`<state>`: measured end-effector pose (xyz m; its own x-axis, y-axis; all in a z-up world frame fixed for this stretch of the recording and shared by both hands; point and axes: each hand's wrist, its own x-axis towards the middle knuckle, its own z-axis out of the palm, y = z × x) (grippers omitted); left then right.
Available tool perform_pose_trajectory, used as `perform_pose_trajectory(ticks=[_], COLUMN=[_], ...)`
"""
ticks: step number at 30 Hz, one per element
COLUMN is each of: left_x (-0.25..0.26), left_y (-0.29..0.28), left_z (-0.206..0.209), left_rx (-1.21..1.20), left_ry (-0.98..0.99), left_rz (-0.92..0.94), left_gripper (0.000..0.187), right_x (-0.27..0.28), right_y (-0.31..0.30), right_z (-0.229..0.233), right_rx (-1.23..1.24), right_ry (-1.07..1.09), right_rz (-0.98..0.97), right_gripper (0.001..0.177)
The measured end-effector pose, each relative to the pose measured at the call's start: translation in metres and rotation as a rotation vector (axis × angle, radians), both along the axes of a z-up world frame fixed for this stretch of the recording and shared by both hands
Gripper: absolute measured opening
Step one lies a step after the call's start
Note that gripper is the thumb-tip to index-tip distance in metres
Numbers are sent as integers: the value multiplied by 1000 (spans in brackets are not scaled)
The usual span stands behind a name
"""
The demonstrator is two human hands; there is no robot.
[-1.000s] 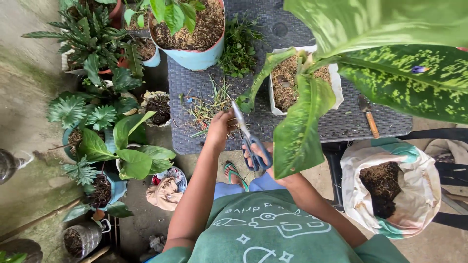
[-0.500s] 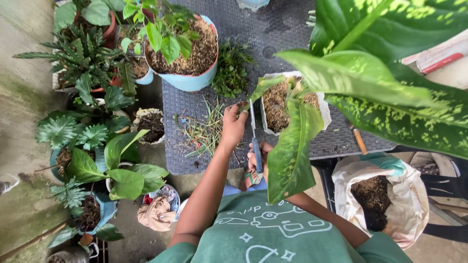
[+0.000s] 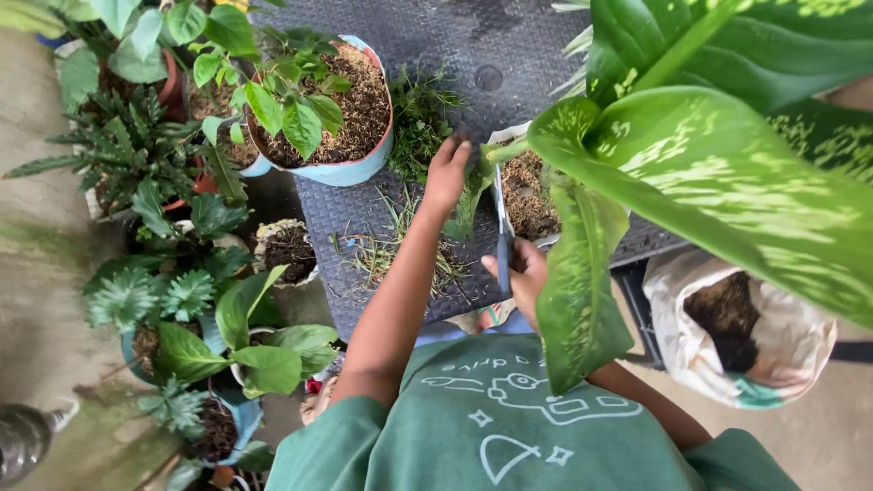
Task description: Pruning a plant stem and repotting it into a container with soil.
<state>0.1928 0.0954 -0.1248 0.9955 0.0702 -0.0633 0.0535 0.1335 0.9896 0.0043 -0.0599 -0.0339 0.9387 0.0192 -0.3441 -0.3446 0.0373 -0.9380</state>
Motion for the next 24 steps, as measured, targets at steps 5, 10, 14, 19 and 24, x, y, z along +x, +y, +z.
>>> perform_pose_trajectory(ticks=[5, 10, 14, 19, 24], left_x=[51, 59, 49, -2, -66], left_y=[-7, -4, -4, 0, -14], left_z=[-9, 37, 56, 89, 79], left_rx=[137, 364, 613, 775, 888], left_ry=[104, -99, -279, -138, -87], left_rz=[-249, -394, -429, -409, -308], left_gripper=[41, 27, 22, 17, 21], right_x=[-4, -9, -14, -26, -32], right_y=[9, 15, 8, -31, -84], right_z=[-45, -53, -46, -42, -27], right_rx=[-284, -623, -775, -833, -915], right_ry=[-176, -355, -391, -274, -302], right_rz=[-181, -359, -381, -369, -299], right_gripper=[34, 33, 35, 27, 30])
